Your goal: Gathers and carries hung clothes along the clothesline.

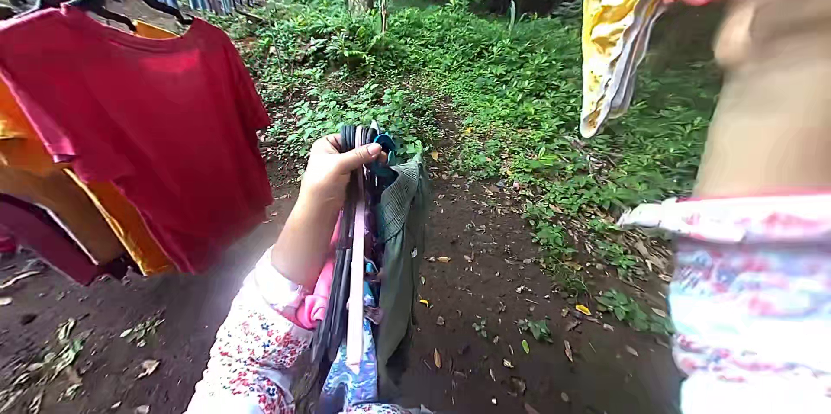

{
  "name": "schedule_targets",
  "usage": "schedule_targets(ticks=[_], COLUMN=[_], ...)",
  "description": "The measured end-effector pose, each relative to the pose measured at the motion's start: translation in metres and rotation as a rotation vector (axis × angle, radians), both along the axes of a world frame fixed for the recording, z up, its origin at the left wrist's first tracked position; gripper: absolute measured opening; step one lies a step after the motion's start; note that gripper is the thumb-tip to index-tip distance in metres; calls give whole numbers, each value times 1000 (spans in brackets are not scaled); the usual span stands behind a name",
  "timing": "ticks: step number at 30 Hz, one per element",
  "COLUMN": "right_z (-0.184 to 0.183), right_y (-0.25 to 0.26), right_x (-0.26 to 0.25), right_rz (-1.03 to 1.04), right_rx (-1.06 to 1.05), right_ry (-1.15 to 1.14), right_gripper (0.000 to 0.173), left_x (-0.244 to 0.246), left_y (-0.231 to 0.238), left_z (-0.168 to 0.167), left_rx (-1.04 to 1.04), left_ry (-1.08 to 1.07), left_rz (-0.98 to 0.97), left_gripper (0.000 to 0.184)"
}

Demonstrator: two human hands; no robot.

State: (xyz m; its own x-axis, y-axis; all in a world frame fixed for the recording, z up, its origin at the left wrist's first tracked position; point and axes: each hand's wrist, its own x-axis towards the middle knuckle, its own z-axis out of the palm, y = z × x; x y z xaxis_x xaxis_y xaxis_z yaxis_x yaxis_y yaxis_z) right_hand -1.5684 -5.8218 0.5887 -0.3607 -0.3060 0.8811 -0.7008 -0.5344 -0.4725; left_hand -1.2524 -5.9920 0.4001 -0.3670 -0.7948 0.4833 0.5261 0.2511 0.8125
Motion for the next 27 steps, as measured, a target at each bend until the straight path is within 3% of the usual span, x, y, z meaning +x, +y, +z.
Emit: schedule_targets(ticks=[1, 2, 4, 5, 7, 8, 10, 14, 20, 27], right_z=[-23, -53, -132, -175, -239, -262, -294, -316, -329, -329], right_y=[14, 29, 49, 50, 38, 28, 17, 15, 3, -40], right_x=[5, 21, 79, 104, 137, 145, 154, 175, 231, 299], right_rz=[-20, -54, -95, -15, 275, 413, 640, 874, 1051, 1244], right_rx=[-101, -134, 66, 281, 741, 868, 885, 793, 803, 759], right_ry=[152, 297, 441, 421, 295, 213, 64, -134, -251, -413], right_gripper=[10, 24, 40, 46, 75, 86, 94, 82, 81, 67], left_x=[-5, -9, -17, -18, -18, -16, -8, 16, 75, 203], left_y=[6, 11, 21, 26, 36, 41, 52, 72, 84, 91], left_z=[-2, -5, -12, -15, -22, -24, -30, -40, -55, -80], left_rx=[21, 37, 59, 70, 93, 102, 120, 164, 119, 112], left_ry=[1, 9, 25, 31, 42, 47, 45, 20, -51, -65], left_rz=[21, 37, 72, 91, 136, 158, 197, 308, 372, 629], left_gripper=[12, 12, 11, 10, 8, 8, 8, 11, 11, 10])
